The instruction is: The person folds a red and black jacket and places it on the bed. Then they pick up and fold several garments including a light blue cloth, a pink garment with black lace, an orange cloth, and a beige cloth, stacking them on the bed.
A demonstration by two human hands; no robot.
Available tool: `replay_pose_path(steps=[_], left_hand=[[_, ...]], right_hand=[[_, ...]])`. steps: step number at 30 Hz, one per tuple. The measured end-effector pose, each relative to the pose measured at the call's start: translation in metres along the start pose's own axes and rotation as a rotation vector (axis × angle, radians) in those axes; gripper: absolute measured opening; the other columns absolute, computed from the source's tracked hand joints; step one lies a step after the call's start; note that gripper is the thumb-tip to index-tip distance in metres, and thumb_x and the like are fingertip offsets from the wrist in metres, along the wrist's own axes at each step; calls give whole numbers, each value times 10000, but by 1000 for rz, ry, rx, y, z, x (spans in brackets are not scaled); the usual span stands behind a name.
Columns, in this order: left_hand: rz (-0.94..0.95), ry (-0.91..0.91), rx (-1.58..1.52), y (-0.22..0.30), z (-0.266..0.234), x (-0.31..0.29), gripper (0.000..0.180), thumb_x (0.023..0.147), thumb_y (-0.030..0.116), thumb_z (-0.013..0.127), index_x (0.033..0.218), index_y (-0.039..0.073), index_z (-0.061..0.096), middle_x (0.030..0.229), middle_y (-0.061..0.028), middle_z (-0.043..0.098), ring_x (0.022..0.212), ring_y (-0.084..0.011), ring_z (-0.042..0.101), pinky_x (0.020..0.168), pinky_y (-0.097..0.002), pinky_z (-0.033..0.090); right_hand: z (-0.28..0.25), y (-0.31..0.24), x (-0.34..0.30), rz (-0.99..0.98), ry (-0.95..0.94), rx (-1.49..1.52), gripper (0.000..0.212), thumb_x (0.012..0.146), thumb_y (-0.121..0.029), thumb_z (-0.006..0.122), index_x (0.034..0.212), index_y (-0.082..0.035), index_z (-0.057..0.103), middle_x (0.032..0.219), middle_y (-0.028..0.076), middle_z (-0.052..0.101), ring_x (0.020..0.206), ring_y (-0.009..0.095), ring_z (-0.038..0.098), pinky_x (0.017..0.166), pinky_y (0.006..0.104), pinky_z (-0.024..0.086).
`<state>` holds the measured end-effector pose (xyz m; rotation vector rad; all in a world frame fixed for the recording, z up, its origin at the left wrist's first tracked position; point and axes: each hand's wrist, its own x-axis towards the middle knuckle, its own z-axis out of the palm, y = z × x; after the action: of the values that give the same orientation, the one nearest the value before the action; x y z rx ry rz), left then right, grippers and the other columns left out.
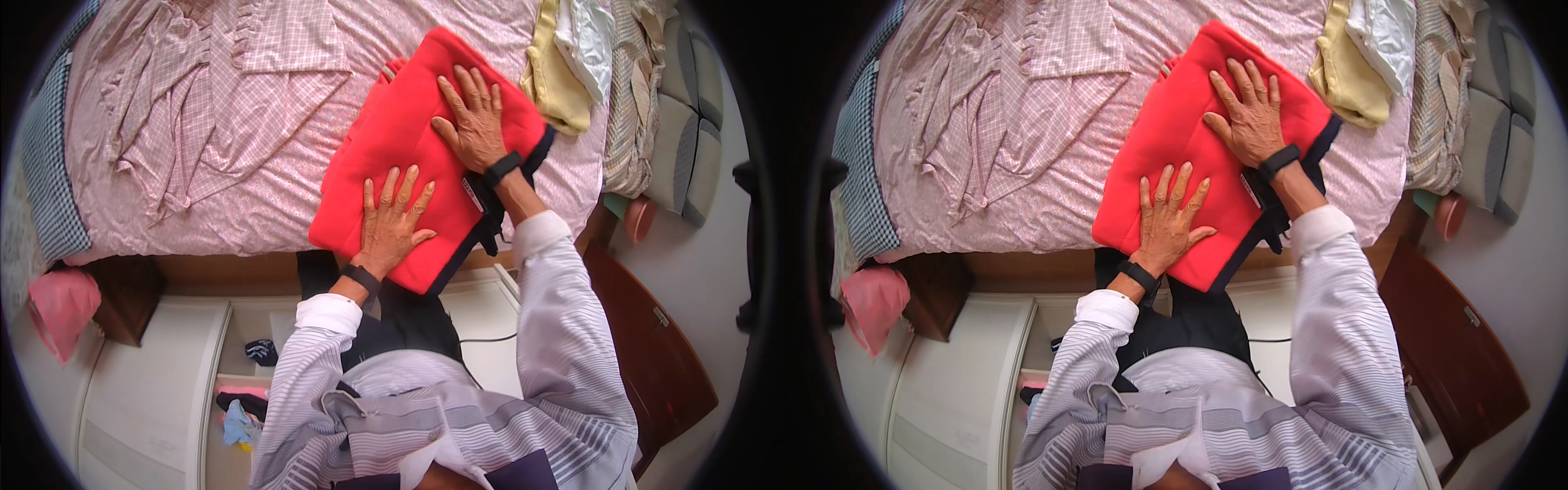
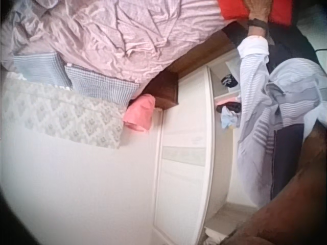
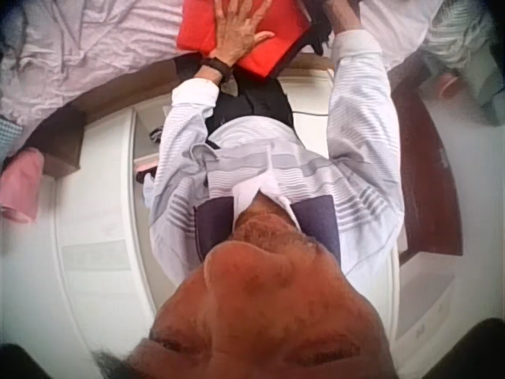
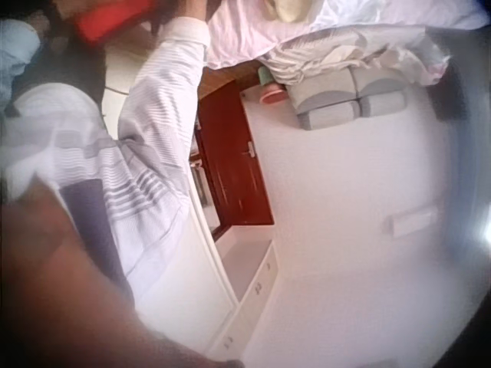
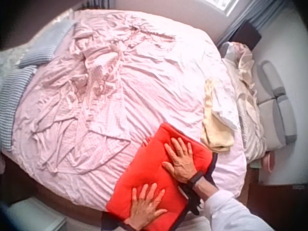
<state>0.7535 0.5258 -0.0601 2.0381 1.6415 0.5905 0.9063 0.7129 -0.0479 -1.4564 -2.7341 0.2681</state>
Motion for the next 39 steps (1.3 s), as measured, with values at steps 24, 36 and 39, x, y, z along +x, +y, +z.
replay_pose_path(steps=[24, 36, 39], left_hand=[[81, -81, 101, 37, -42, 10, 884, 835, 508, 724, 1541, 140, 341, 1611, -196, 224, 1468, -422, 231, 1165, -617, 175], [-71, -100, -80, 29, -17, 51, 713, 1011, 484, 492, 1551, 60, 301, 1632, -169, 192, 1503, -342, 184, 1210, -467, 150], [-101, -98, -79, 13, -22, 55, 682, 1039, 479, 420, 1548, 43, 294, 1627, -174, 209, 1506, -336, 189, 1214, -449, 147]], right_hand=[[120, 79, -249, 1202, 297, 1295, 165, 969, -141, 552, 1066, -76, 669, 774, 37, 655, 568, 111, 606, 455, 255, 454], [169, 23, -231, 867, 330, 1027, 394, 923, -243, 593, 1256, -32, 573, 1244, 194, 563, 1160, 384, 516, 982, 444, 418], [157, 2, -206, 883, 499, 1125, 483, 902, -208, 604, 1344, -29, 522, 1438, 236, 459, 1352, 418, 398, 1121, 454, 331]])
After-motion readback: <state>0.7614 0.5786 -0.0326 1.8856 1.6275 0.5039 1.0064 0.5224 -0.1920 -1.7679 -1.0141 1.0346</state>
